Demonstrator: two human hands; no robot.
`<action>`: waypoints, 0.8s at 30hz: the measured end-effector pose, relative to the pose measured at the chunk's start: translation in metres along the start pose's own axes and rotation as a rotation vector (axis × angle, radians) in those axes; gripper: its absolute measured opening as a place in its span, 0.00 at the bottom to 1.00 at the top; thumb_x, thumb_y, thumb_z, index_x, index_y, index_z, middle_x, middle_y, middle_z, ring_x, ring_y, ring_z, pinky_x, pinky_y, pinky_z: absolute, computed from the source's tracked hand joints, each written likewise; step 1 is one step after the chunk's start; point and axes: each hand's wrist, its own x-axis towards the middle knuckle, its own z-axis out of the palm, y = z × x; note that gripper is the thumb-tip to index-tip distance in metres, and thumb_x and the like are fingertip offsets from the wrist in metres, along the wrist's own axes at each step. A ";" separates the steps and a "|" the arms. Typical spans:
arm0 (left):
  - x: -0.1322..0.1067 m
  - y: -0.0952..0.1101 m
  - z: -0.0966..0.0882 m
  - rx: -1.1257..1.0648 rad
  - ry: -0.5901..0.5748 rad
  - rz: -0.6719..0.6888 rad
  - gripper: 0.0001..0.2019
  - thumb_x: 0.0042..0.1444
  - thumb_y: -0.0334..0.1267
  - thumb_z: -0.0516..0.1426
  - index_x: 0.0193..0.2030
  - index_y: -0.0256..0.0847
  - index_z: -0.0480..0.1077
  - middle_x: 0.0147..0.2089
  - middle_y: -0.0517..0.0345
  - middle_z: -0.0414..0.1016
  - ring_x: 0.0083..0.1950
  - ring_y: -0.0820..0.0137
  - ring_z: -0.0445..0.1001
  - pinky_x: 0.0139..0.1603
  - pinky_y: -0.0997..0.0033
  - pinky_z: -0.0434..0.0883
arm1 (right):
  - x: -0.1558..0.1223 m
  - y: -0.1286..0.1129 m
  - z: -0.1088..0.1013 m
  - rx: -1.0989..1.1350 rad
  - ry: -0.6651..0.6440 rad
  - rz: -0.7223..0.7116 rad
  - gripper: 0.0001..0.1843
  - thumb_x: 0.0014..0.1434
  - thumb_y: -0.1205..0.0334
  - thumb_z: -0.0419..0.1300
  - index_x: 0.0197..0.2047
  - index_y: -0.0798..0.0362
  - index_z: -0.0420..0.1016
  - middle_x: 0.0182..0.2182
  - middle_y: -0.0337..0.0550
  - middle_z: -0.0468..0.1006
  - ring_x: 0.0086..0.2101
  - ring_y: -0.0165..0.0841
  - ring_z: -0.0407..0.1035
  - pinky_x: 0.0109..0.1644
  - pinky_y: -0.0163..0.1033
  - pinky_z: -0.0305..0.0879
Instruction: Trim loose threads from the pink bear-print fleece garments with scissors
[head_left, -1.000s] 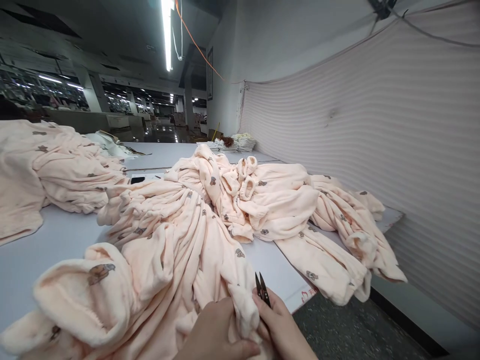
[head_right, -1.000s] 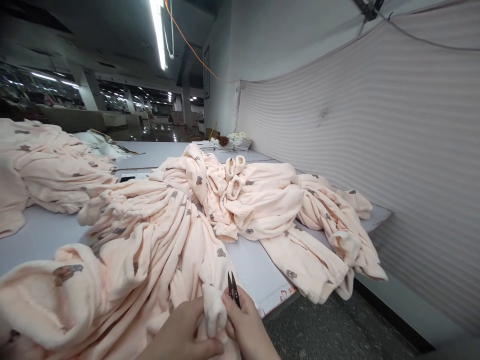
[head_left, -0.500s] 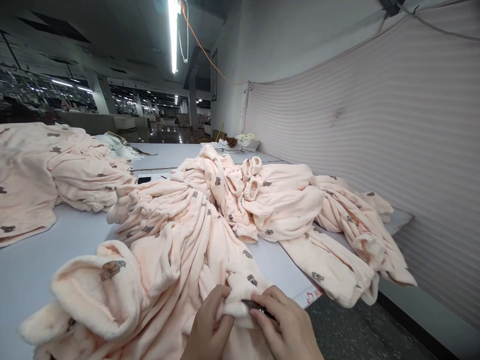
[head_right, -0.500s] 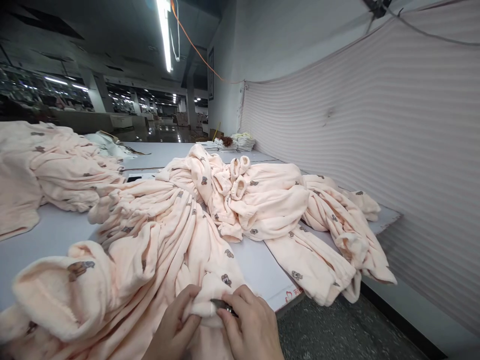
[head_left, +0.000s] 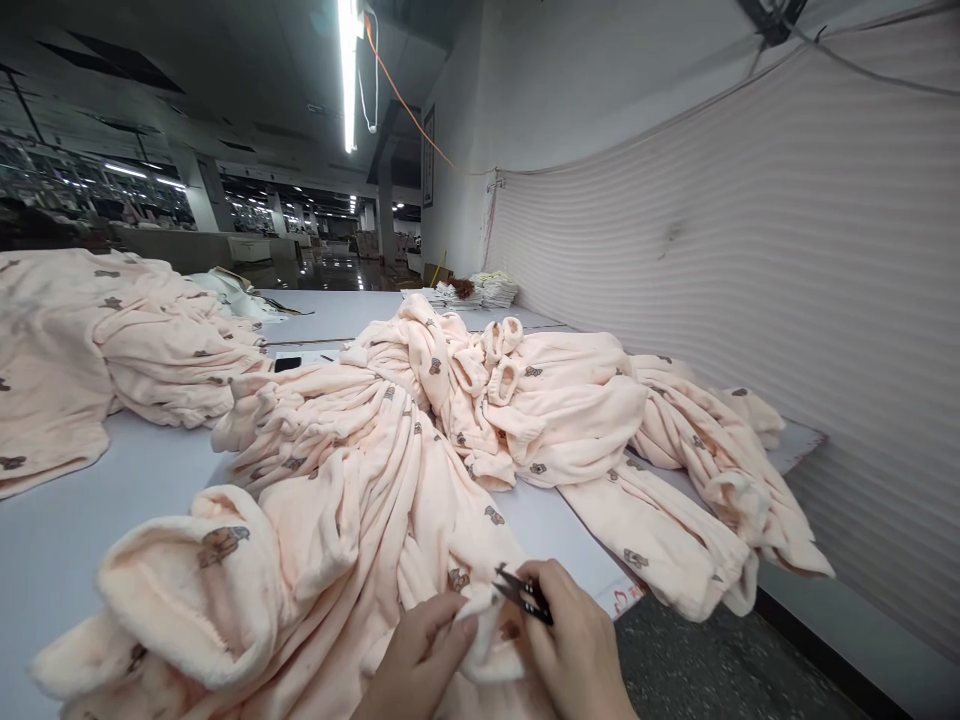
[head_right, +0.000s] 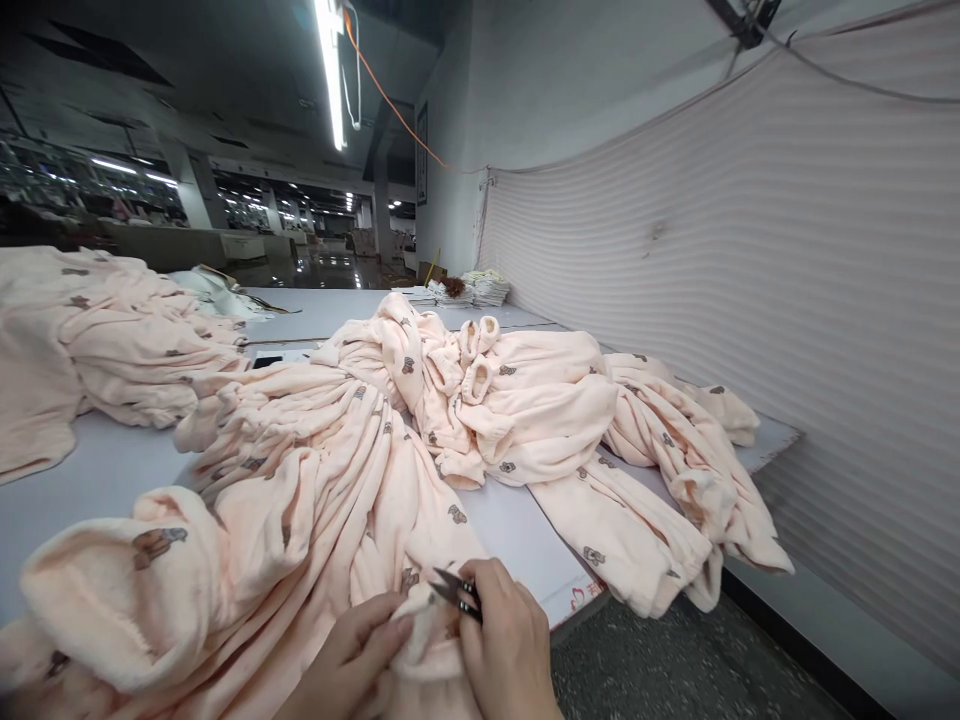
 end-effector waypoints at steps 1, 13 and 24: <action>0.003 0.001 -0.001 -0.084 -0.056 -0.071 0.13 0.51 0.46 0.58 0.32 0.37 0.76 0.32 0.53 0.77 0.40 0.58 0.72 0.44 0.65 0.67 | 0.005 0.000 0.000 0.021 0.004 0.042 0.14 0.51 0.73 0.48 0.38 0.48 0.68 0.30 0.37 0.75 0.29 0.33 0.70 0.32 0.34 0.62; 0.008 0.017 -0.010 -0.603 -0.203 -0.192 0.15 0.54 0.43 0.57 0.44 0.36 0.77 0.43 0.50 0.80 0.49 0.57 0.73 0.58 0.59 0.62 | 0.007 -0.012 0.000 0.348 -0.133 0.013 0.12 0.61 0.62 0.54 0.44 0.47 0.77 0.40 0.43 0.79 0.41 0.35 0.73 0.43 0.33 0.67; 0.006 0.018 -0.017 -0.421 -0.231 -0.205 0.14 0.53 0.43 0.57 0.38 0.35 0.77 0.27 0.57 0.74 0.27 0.71 0.64 0.35 0.70 0.63 | 0.011 -0.019 -0.014 0.300 -0.171 0.042 0.11 0.61 0.62 0.55 0.43 0.48 0.77 0.38 0.41 0.79 0.40 0.34 0.74 0.43 0.34 0.67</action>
